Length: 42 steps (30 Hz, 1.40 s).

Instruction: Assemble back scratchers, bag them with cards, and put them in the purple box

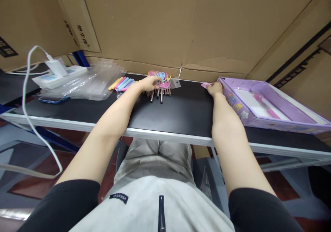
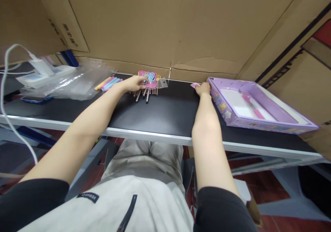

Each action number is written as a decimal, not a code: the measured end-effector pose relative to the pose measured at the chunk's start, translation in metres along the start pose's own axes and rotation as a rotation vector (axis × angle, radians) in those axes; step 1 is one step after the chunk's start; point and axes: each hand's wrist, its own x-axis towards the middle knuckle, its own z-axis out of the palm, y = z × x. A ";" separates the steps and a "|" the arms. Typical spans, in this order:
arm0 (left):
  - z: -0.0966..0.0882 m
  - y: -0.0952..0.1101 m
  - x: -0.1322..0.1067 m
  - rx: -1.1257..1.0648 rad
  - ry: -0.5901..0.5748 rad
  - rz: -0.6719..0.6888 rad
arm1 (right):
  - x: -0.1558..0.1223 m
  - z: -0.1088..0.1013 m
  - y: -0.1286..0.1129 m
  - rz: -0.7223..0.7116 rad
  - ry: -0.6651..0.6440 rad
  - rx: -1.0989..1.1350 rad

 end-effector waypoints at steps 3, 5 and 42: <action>0.000 0.000 0.001 0.011 -0.013 -0.013 | -0.003 -0.005 -0.010 0.118 -0.053 -0.045; 0.001 0.000 0.001 0.021 -0.013 -0.012 | -0.005 -0.006 -0.013 0.115 -0.051 -0.057; -0.004 0.025 -0.009 0.329 -0.151 -0.200 | -0.049 -0.002 -0.142 -0.219 -0.128 0.438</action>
